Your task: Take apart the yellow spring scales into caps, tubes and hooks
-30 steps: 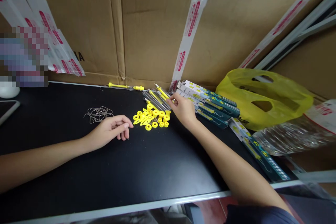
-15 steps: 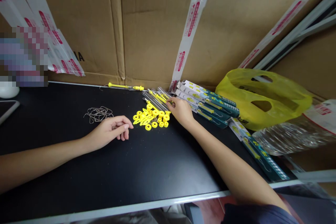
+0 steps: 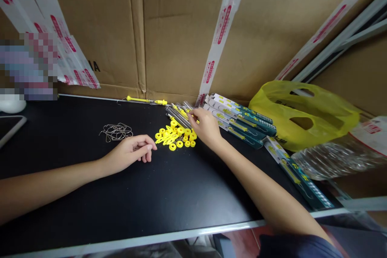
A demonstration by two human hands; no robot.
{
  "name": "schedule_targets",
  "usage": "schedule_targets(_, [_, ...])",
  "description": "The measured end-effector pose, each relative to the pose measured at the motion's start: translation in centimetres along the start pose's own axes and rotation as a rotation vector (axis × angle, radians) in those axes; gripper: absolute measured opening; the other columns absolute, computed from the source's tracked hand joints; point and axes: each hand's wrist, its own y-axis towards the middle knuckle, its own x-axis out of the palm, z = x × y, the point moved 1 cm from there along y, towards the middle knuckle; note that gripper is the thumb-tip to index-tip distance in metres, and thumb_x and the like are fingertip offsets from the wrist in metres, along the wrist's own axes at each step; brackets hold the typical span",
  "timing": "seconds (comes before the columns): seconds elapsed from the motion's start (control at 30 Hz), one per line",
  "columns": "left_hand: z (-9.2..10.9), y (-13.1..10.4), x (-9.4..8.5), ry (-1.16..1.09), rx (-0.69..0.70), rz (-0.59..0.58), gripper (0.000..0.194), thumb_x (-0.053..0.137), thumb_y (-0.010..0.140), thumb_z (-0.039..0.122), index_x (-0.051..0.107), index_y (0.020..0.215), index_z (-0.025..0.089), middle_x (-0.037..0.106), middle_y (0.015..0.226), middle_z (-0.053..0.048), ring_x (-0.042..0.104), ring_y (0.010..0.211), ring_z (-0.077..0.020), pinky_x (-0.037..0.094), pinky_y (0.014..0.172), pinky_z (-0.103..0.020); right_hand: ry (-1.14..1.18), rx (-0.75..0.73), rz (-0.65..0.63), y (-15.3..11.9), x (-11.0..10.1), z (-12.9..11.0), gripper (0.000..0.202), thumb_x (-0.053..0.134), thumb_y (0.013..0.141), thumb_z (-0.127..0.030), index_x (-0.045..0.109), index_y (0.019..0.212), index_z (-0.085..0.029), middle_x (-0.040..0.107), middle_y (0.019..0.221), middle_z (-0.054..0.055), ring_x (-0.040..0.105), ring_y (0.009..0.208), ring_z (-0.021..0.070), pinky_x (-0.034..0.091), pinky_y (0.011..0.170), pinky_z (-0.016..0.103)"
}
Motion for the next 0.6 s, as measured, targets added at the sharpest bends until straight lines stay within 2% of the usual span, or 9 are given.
schedule_targets(0.1, [0.0,0.0,0.1,-0.005,0.004,0.004,0.020,0.046,0.089,0.029,0.058,0.089,0.014,0.061,0.066,0.000,0.056,0.059,-0.0096,0.046,0.056,-0.020,-0.071,-0.176,-0.063,1.6,0.6,-2.8,0.019,0.048,0.090,-0.028,0.063,0.090,-0.017,0.060,0.081,0.007,0.054,0.080,0.0203,0.040,0.070,0.030])
schedule_targets(0.2, [0.0,0.0,0.1,-0.010,0.008,0.010,0.019,0.046,0.089,0.029,0.058,0.088,0.014,0.060,0.065,0.000,0.056,0.058,-0.0095,0.046,0.055,-0.020,-0.235,-0.305,-0.186,4.4,2.4,-5.1,0.023,0.050,0.090,-0.033,0.061,0.100,-0.015,0.060,0.094,0.011,0.052,0.090,0.0243,0.041,0.077,0.034])
schedule_targets(0.27, [-0.1,0.0,0.1,-0.016,0.010,0.012,0.019,0.046,0.088,0.028,0.058,0.087,0.014,0.060,0.064,0.000,0.056,0.057,-0.0093,0.046,0.054,-0.019,-0.348,-0.306,-0.293,6.6,4.0,-5.9,0.025,0.051,0.090,-0.033,0.059,0.103,-0.013,0.058,0.104,0.014,0.050,0.097,0.0264,0.041,0.079,0.035])
schedule_targets(0.4, [-0.3,0.0,0.0,-0.025,0.013,0.011,0.019,0.046,0.088,0.028,0.058,0.086,0.014,0.060,0.064,0.000,0.056,0.056,-0.0095,0.044,0.052,-0.019,-0.378,-0.290,-0.351,10.1,7.2,-6.4,0.023,0.057,0.086,-0.023,0.058,0.104,-0.010,0.059,0.105,0.017,0.052,0.096,0.0264,0.043,0.078,0.034])
schedule_targets(0.5, [-0.3,0.0,0.0,-0.018,0.019,0.015,0.019,0.046,0.087,0.028,0.059,0.086,0.014,0.060,0.063,0.000,0.056,0.056,-0.0096,0.045,0.053,-0.019,-0.384,-0.277,-0.373,11.2,8.6,-6.5,0.021,0.056,0.087,-0.020,0.057,0.105,-0.009,0.058,0.106,0.018,0.054,0.096,0.0259,0.044,0.077,0.033])
schedule_targets(0.6, [-0.2,-0.1,0.0,-0.019,0.022,0.010,0.018,0.046,0.087,0.027,0.059,0.086,0.014,0.060,0.063,0.000,0.056,0.056,-0.0096,0.046,0.054,-0.020,-0.381,-0.281,-0.385,11.2,8.9,-6.6,0.020,0.056,0.088,-0.021,0.057,0.104,-0.010,0.057,0.109,0.017,0.054,0.099,0.0254,0.044,0.077,0.031])
